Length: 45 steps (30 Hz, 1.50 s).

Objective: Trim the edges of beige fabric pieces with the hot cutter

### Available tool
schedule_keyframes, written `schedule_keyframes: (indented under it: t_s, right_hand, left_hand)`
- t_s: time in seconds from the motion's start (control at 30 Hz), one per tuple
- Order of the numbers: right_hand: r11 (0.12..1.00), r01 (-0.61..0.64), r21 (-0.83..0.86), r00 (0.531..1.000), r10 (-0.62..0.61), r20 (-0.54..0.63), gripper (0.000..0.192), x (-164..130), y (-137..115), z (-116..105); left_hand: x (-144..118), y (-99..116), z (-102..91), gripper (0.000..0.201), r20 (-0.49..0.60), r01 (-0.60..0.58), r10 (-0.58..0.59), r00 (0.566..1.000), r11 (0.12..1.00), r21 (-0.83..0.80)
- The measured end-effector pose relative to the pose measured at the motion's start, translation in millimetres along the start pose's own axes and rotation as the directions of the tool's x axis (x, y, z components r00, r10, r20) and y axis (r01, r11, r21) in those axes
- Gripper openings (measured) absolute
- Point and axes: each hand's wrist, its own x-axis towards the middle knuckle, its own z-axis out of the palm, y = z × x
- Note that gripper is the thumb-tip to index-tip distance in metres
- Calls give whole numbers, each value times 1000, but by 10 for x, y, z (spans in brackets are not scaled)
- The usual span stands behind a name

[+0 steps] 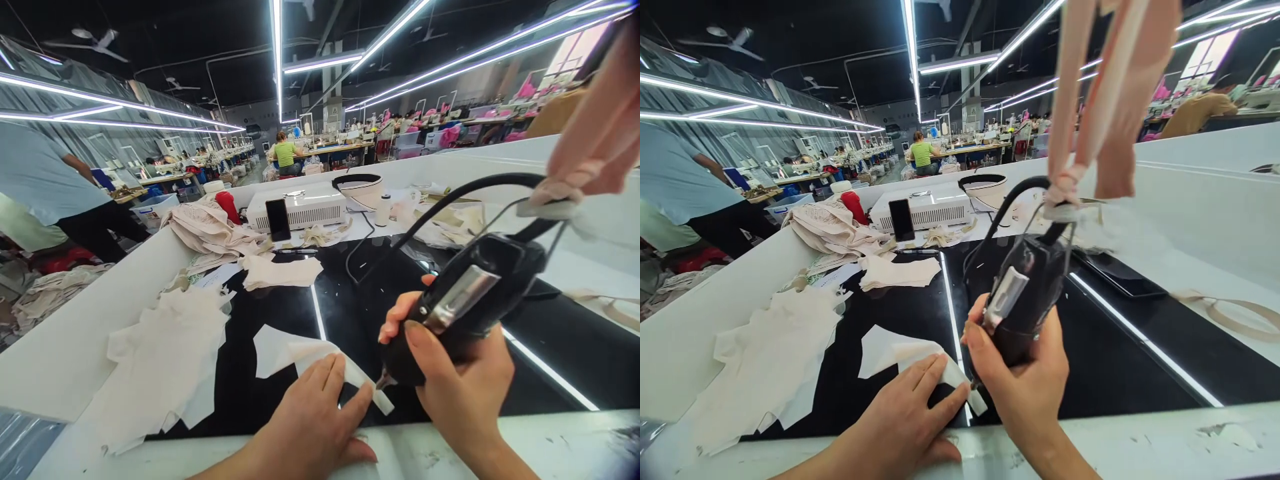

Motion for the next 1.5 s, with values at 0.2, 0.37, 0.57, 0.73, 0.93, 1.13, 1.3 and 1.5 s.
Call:
schedule_keyframes:
  t_s: [0.2,0.37,0.57,0.73,0.93,1.13,1.3,1.5]
  right_hand:
    - [998,-4,61,1000,4,14,41,138,119,33]
    - [997,22,68,998,-26,60,33,110,146,74]
    - [999,38,34,996,-41,84,26,73,145,84]
    - [999,29,28,997,-31,75,26,79,157,94]
    - [997,30,77,999,-33,39,29,163,172,137]
    - [998,10,54,999,-12,48,27,158,212,169]
    - [1000,10,-8,999,-9,31,30,129,209,175]
    - [1000,19,15,994,-20,110,31,8,180,111]
  left_hand:
    - [35,27,10,96,3,12,-12,1000,1000,-11]
    - [37,34,34,100,34,29,-27,999,998,-55]
    - [49,14,-8,100,17,7,-5,1000,996,-93]
    - [66,-45,-108,91,34,-10,15,999,991,-137]
    - [70,-70,-153,86,45,2,7,999,983,-181]
    - [84,-58,-166,78,-11,2,-4,1000,981,-196]
    - [67,-100,-224,76,36,-9,17,999,977,-214]
    - [35,-133,-371,67,100,-10,40,994,960,-280]
